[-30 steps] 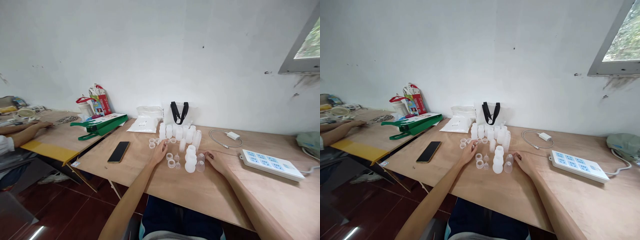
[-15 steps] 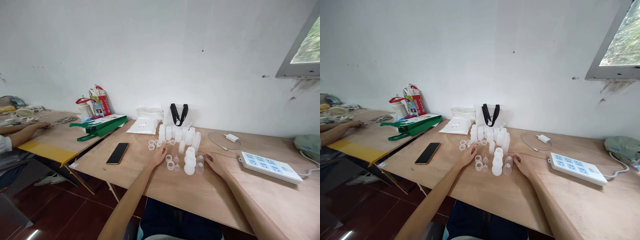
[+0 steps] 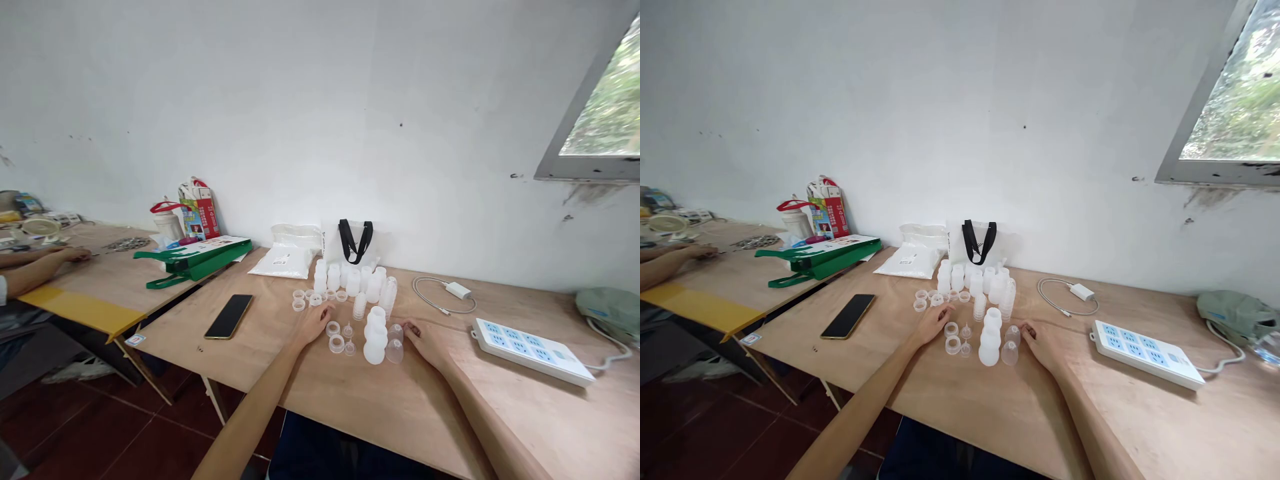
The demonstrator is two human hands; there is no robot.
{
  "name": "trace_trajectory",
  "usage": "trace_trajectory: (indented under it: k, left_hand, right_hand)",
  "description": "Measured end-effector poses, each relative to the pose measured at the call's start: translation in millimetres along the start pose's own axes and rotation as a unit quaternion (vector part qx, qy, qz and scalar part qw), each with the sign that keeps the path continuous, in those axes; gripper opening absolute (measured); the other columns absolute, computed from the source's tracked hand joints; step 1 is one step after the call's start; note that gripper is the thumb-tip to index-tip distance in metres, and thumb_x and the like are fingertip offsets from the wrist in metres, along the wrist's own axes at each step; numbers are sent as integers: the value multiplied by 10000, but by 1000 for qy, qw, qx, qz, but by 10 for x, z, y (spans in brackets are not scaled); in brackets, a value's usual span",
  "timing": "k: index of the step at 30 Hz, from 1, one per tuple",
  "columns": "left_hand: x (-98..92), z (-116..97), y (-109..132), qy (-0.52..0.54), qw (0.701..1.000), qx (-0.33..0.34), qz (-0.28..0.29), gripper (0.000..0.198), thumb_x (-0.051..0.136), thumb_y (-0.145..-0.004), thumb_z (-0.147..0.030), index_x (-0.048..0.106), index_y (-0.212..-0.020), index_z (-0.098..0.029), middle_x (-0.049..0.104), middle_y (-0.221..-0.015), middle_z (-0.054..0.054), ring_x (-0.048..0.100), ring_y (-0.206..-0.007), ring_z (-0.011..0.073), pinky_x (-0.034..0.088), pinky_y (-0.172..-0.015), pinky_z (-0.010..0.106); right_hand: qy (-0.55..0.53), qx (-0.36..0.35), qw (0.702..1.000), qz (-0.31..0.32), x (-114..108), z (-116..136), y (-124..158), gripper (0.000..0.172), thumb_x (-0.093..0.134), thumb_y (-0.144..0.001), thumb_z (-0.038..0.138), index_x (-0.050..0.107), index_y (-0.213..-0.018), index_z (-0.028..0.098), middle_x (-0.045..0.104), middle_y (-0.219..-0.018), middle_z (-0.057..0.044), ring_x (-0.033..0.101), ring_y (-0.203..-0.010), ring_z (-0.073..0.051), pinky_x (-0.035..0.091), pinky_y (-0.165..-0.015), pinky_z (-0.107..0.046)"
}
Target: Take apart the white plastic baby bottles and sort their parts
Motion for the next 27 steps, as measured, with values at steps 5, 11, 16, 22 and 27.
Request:
trace_trajectory:
  k: [5, 11, 16, 22, 27]
  left_hand:
    - [-8, -19, -1, -3, 1000, 12, -3, 284, 466, -893, -191, 716, -1022, -235, 724, -875, 13, 631, -757, 185, 444, -702, 264]
    - [-15, -20, 5, -6, 1000, 13, -4, 293, 472, -890, -182, 725, -1029, -231, 739, -921, 22, 633, -779, 187, 462, -732, 271]
    - [-2, -3, 5, -5, 1000, 19, -2, 295, 466, -895, -189, 722, -1035, -230, 738, -929, 20, 624, -764, 180, 463, -734, 269]
    - [12, 12, 2, -10, 1000, 20, -5, 295, 469, -891, -191, 725, -1032, -229, 724, -879, 22, 617, -751, 186, 444, -701, 266]
    - [5, 9, 6, -13, 1000, 19, -4, 297, 469, -891, -191, 726, -1031, -240, 730, -897, 18, 623, -753, 187, 438, -691, 264]
  right_hand:
    - [-1, 1, 1000, -5, -14, 59, 6, 303, 412, -901, 394, 671, -897, 237, 751, -895, -61, 679, -864, -261, 503, -807, -394]
    - [0, 0, 1000, 6, -14, 47, 1, 304, 413, -911, 405, 668, -888, 243, 743, -864, -53, 677, -872, -262, 498, -830, -396]
    - [6, -3, 1000, 2, -11, 25, 0, 294, 417, -916, 400, 660, -897, 235, 745, -882, -55, 677, -882, -259, 496, -835, -390]
    - [5, -3, 1000, 5, -2, 4, -3, 312, 407, -924, 408, 664, -908, 233, 747, -903, -55, 680, -882, -259, 499, -833, -394]
    - [14, -4, 1000, 6, -6, 9, -4, 306, 403, -921, 408, 655, -882, 238, 747, -907, -57, 677, -889, -262, 495, -837, -403]
Point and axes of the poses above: each hand's wrist, its own y-axis away from the middle knuckle, its own x-axis out of the palm, z = x × y, the point moved 1 cm from there along -y, towards the middle knuckle
